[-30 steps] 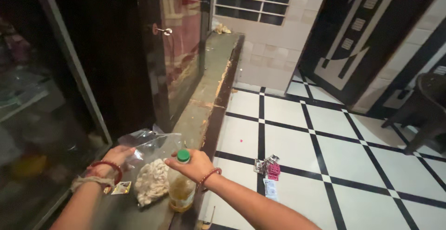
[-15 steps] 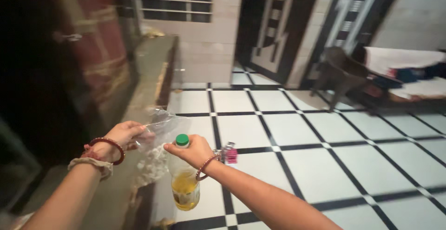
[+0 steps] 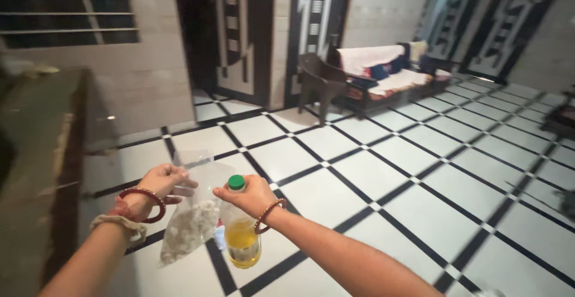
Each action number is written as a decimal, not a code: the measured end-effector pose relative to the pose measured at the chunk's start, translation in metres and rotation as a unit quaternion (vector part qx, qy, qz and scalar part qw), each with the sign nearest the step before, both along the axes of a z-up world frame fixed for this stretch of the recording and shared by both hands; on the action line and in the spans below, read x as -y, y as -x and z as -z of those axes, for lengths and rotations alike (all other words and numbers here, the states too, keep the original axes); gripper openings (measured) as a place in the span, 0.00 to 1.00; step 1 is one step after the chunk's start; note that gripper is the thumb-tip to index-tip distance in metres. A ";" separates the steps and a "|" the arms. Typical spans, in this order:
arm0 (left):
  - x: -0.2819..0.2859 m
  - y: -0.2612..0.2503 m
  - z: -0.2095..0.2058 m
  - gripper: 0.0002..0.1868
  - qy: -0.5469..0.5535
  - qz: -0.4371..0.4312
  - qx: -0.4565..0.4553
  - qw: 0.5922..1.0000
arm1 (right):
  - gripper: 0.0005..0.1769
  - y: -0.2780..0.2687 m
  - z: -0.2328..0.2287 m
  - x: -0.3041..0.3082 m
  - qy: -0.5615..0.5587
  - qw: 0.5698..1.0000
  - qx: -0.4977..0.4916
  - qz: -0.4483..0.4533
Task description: The person repeatedly picks up small packets from the floor and places them on a shelf next to a gas cylinder. The person also picks up a bottle of oil and a plastic bag containing white items from a window sill and places them on the same shelf. The actions are repeated multiple times in a loop.
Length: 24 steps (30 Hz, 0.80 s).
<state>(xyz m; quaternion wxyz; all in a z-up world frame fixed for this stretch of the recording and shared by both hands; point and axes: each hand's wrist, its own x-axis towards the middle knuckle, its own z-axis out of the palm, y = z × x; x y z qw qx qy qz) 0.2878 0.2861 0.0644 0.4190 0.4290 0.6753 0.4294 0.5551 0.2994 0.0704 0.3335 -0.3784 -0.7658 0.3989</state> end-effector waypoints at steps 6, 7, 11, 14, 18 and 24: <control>-0.044 -0.090 0.002 0.14 -0.027 0.057 -0.020 0.998 | 0.26 -0.094 0.000 -0.013 0.009 0.997 -0.012 0.072; -0.050 -0.104 0.003 0.14 -0.047 0.071 -0.021 0.996 | 0.26 -0.109 0.001 -0.015 0.004 0.997 -0.009 0.077; -0.083 -0.175 0.008 0.13 -0.115 0.118 -0.025 0.986 | 0.26 -0.179 -0.006 -0.024 -0.028 0.995 0.017 0.098; -0.103 -0.236 0.012 0.12 -0.143 0.152 -0.021 0.978 | 0.26 -0.233 -0.014 -0.027 -0.034 0.994 0.016 0.105; -0.119 -0.319 0.012 0.11 -0.139 0.183 0.007 0.973 | 0.27 -0.302 -0.020 -0.025 -0.028 0.987 0.007 0.156; -0.145 -0.444 -0.001 0.14 -0.173 0.219 -0.087 0.956 | 0.29 -0.412 -0.025 -0.025 -0.045 0.966 0.081 0.242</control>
